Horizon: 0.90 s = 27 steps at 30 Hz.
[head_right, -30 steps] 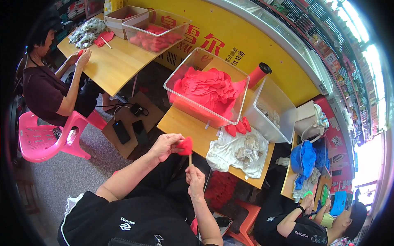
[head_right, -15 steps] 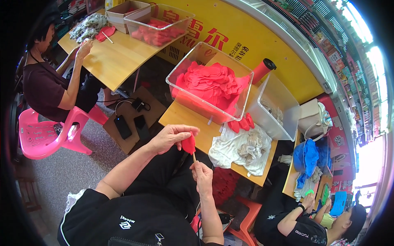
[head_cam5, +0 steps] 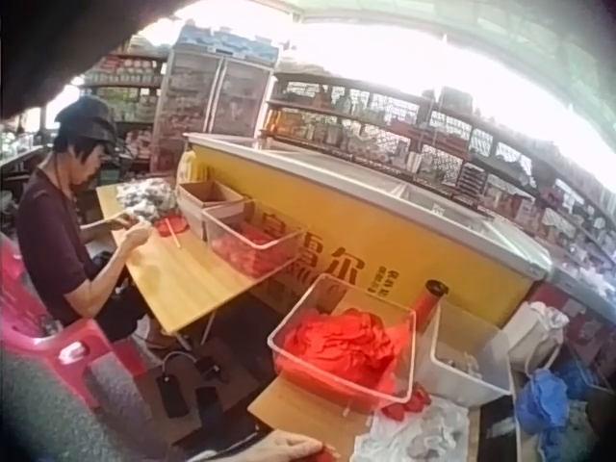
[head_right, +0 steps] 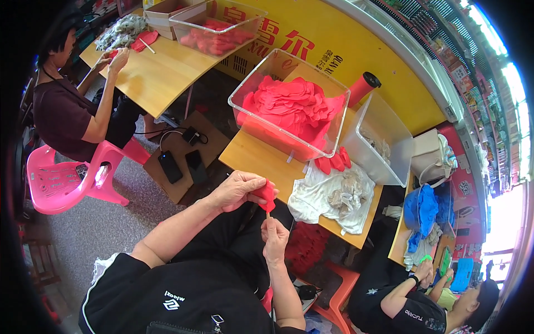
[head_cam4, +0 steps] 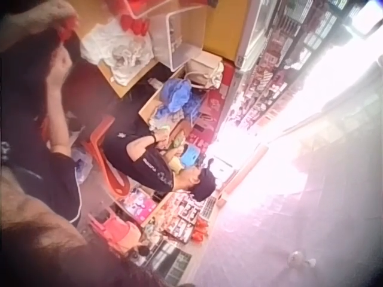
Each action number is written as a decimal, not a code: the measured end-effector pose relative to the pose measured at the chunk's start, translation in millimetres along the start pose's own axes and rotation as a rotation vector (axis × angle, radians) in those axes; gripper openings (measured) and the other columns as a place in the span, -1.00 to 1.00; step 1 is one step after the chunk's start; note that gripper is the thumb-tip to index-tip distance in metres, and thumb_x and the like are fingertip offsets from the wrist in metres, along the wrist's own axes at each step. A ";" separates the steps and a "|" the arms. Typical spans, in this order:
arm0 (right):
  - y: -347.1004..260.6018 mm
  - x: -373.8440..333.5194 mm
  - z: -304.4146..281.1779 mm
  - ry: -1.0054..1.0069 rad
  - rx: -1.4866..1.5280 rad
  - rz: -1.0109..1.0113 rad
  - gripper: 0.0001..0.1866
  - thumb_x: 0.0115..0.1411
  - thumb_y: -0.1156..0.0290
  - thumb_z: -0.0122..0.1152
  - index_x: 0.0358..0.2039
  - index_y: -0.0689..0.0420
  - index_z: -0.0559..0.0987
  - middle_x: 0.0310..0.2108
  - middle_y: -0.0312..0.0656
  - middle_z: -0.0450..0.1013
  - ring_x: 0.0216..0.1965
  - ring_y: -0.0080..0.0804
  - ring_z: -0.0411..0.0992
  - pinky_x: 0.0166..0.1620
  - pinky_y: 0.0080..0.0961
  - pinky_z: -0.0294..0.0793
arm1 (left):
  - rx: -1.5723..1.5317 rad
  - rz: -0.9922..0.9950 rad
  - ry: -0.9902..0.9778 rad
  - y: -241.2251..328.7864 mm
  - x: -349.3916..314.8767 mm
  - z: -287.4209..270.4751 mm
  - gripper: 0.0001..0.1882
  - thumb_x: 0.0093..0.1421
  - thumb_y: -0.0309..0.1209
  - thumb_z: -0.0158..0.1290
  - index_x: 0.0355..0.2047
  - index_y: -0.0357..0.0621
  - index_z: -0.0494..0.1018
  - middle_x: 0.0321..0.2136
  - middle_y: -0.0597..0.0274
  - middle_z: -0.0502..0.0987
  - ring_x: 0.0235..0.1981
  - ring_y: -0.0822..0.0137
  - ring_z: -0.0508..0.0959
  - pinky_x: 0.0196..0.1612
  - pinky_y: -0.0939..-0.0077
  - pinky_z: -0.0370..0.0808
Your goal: Wrapping small objects in red cloth or paper and securing them with a thin wooden stick.
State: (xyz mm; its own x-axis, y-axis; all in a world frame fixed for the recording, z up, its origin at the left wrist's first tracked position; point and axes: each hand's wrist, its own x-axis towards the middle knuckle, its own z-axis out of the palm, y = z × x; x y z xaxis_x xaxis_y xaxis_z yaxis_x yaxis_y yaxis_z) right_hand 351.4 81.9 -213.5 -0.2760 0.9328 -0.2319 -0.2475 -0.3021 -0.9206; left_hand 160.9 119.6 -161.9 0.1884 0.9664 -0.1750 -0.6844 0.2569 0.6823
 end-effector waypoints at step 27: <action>-9.8 -1.9 -7.7 -0.052 0.073 0.288 -0.63 0.33 0.16 0.00 -0.53 0.14 0.44 -0.77 -0.53 0.04 -0.78 -0.78 -0.06 -0.69 -0.75 -0.15 | -0.133 0.087 0.234 -34.7 -3.1 -12.1 -0.71 0.32 -0.29 -0.06 -0.18 -0.30 0.48 -0.26 0.12 0.57 -0.27 0.31 0.60 -0.16 0.41 0.59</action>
State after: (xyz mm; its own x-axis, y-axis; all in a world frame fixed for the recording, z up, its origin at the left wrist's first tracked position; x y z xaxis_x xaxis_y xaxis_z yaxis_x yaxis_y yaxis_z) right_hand 361.5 84.6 -206.5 -0.3910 0.7960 -0.4620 -0.2176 -0.5677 -0.7940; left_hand 175.6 107.9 -193.7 -0.0321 0.9566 -0.2897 -0.7801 0.1572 0.6056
